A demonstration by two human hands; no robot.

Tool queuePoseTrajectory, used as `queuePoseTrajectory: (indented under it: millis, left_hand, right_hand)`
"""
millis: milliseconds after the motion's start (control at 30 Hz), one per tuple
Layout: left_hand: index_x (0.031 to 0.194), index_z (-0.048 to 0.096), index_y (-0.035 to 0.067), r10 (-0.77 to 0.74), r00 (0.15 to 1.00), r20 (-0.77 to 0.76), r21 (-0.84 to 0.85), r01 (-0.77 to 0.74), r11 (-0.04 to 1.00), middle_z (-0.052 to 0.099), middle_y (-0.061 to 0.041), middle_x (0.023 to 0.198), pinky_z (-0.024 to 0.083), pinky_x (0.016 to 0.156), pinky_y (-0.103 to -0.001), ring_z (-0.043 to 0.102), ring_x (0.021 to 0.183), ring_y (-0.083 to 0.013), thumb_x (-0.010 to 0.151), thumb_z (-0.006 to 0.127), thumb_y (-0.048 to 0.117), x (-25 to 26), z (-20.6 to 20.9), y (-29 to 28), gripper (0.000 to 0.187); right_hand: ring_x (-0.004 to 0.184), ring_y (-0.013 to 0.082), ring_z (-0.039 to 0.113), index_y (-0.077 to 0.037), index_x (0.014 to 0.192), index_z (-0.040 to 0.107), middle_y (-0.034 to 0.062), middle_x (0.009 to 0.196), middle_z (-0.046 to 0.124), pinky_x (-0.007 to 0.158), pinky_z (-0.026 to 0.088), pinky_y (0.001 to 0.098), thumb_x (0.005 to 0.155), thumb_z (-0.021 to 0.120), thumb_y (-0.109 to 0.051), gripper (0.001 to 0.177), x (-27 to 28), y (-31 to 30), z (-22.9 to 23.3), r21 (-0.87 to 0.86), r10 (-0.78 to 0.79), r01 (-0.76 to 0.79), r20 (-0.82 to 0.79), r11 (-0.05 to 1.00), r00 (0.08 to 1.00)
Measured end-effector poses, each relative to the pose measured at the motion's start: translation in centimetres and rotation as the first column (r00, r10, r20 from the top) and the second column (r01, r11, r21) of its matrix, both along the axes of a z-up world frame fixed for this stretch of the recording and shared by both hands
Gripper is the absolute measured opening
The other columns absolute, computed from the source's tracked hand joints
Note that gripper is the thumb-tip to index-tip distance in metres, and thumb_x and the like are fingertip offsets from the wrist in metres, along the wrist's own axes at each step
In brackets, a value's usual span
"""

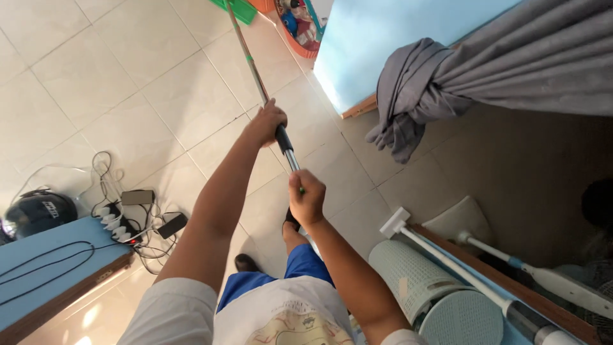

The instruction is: Mopping the tiled floor of a room with a green flat mop.

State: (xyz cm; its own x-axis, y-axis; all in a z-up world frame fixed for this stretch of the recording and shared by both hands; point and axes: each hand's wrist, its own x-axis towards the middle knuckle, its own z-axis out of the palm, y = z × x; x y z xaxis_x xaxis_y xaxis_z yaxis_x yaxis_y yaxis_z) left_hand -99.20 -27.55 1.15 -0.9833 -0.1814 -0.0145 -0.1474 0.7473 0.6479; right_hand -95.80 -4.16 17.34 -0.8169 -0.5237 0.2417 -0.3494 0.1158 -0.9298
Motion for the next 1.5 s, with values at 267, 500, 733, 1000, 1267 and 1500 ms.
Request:
queuePoseTrajectory:
  millis: [267, 500, 733, 1000, 1267, 1500]
  left_hand:
    - [0.077, 0.064, 0.014, -0.219, 0.973, -0.072, 0.007, 0.220, 0.976, 0.064, -0.008, 0.090, 0.024, 0.115, -0.062, 0.055, 0.105, -0.0381, 0.053, 0.078, 0.004, 10.7, 4.2, 14.6, 0.029]
    - [0.086, 0.067, 0.015, 0.045, 0.999, 0.014, 0.234, -0.047, 0.971, 0.065, -0.008, 0.111, 0.026, 0.114, -0.065, 0.038, 0.141, -0.0441, 0.066, 0.075, 0.000, 22.9, 16.0, 23.7, 0.027]
    - [0.092, 0.062, 0.016, 0.219, 0.966, -0.135, 0.339, -0.162, 0.927, 0.063, -0.004, 0.114, 0.031, 0.124, -0.062, 0.040, 0.145, -0.0408, 0.075, 0.072, 0.002, 26.7, 9.7, 22.1, 0.025]
    - [0.095, 0.061, 0.018, 0.469, 0.883, -0.008, 0.115, -0.465, 0.878, 0.063, -0.004, 0.122, 0.026, 0.117, -0.066, 0.040, 0.144, -0.0337, 0.084, 0.077, 0.020, 18.5, 9.9, 10.6, 0.019]
    - [0.094, 0.063, 0.014, 0.500, 0.866, 0.017, 0.187, -0.494, 0.849, 0.063, -0.006, 0.115, 0.033, 0.119, -0.058, 0.048, 0.134, -0.0323, 0.083, 0.078, 0.020, 24.2, 15.5, 13.5, 0.019]
    - [0.092, 0.064, 0.014, 0.647, 0.762, -0.028, 0.242, -0.623, 0.744, 0.066, -0.003, 0.118, 0.040, 0.113, -0.049, 0.047, 0.139, -0.0367, 0.081, 0.070, 0.004, 23.7, 17.7, 8.5, 0.016]
  right_hand:
    - [0.057, 0.0166, 0.051, -0.001, 0.080, 0.057, 0.0079, 0.069, 0.053, 0.053, 0.041, 0.0301, 0.101, 0.055, -0.011, 0.023, 10.4, 14.5, 8.1, 0.037, 0.160, -0.166, 0.133, 0.985, 0.978]
    - [0.047, 0.0152, 0.054, -0.001, 0.069, 0.059, 0.0090, 0.062, 0.059, 0.047, 0.042, 0.0296, 0.087, 0.059, -0.008, 0.019, 20.3, 25.5, 10.2, 0.111, 0.170, -0.195, 0.206, 0.974, 0.964]
    - [0.054, 0.0284, 0.058, -0.002, 0.071, 0.059, 0.0132, 0.063, 0.054, 0.050, 0.045, 0.0357, 0.081, 0.066, -0.005, 0.012, 20.3, 16.8, 14.4, 0.260, 0.450, -0.427, -0.033, 0.866, 0.892]
    - [0.057, 0.0265, 0.061, -0.004, 0.075, 0.061, 0.0101, 0.069, 0.062, 0.055, 0.049, 0.0365, 0.088, 0.068, -0.007, 0.015, 12.5, 3.8, 13.6, 0.258, 0.479, -0.442, -0.099, 0.859, 0.872]
    - [0.056, 0.0258, 0.062, -0.008, 0.067, 0.054, 0.0079, 0.066, 0.059, 0.050, 0.048, 0.0386, 0.086, 0.068, -0.005, 0.024, 11.3, 4.9, 18.2, 0.080, 0.753, -0.799, -0.401, 0.596, 0.521]
    - [0.053, 0.0235, 0.060, -0.007, 0.065, 0.052, 0.0070, 0.065, 0.059, 0.050, 0.048, 0.0365, 0.086, 0.066, -0.005, 0.026, 9.4, -2.2, 19.2, -0.080, 0.820, -0.886, -0.349, 0.457, 0.454]
